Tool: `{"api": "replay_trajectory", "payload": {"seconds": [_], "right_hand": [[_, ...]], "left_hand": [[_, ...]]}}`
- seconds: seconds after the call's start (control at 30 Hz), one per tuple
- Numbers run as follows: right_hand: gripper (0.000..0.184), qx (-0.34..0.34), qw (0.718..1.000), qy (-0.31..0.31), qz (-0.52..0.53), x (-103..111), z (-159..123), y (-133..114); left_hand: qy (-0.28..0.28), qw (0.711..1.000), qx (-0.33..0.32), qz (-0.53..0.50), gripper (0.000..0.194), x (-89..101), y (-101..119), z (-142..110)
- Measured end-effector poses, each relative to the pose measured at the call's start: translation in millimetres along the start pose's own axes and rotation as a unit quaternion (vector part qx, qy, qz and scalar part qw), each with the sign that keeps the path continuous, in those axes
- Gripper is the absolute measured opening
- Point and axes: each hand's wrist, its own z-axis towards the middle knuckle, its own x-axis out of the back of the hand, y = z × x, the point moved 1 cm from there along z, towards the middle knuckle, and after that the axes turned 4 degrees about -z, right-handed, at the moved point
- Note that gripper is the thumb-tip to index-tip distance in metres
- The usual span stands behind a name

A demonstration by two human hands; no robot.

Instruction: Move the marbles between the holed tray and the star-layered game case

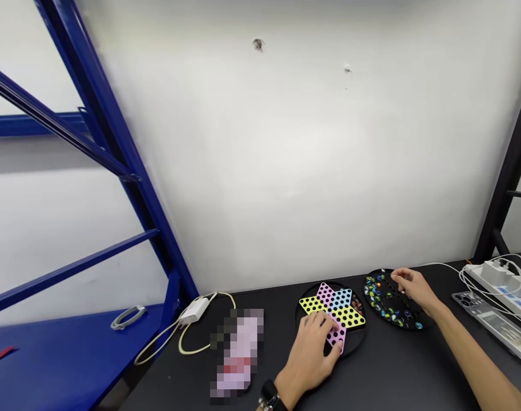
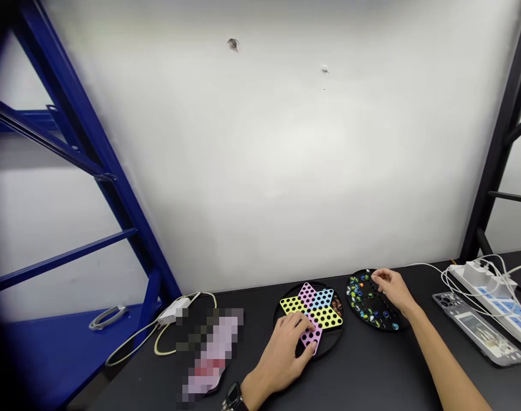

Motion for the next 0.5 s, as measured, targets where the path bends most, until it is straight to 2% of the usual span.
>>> {"api": "replay_trajectory", "payload": {"seconds": [0.03, 0.1, 0.2, 0.27, 0.33, 0.5], "right_hand": [[0.031, 0.01, 0.999, -0.002, -0.033, 5.0, 1.3, 2.1], [0.024, 0.025, 0.993, -0.047, -0.11, 14.8, 2.5, 7.7], [0.018, -0.007, 0.967, -0.179, -0.179, 23.7, -0.6, 18.1], [0.019, -0.037, 0.954, -0.235, -0.181, 25.4, -4.8, 22.9], [0.022, -0.057, 0.948, -0.253, -0.183, 24.5, -8.2, 24.9], [0.023, -0.075, 0.944, -0.248, -0.203, 17.0, -9.8, 24.7]], "left_hand": [[-0.001, 1.0, 0.001, -0.002, 0.012, 0.0, 0.1, -0.1], [-0.003, 1.0, 0.004, -0.005, 0.013, -0.1, 0.2, -0.4], [-0.007, 1.0, 0.008, -0.01, 0.013, -0.2, 0.2, -0.5], [-0.007, 1.0, 0.009, -0.013, 0.014, -0.1, 0.2, -0.2], [-0.005, 1.0, 0.008, -0.014, 0.014, -0.1, 0.2, 0.1], [-0.008, 1.0, 0.006, -0.004, 0.014, -1.8, -1.6, 0.6]]}}
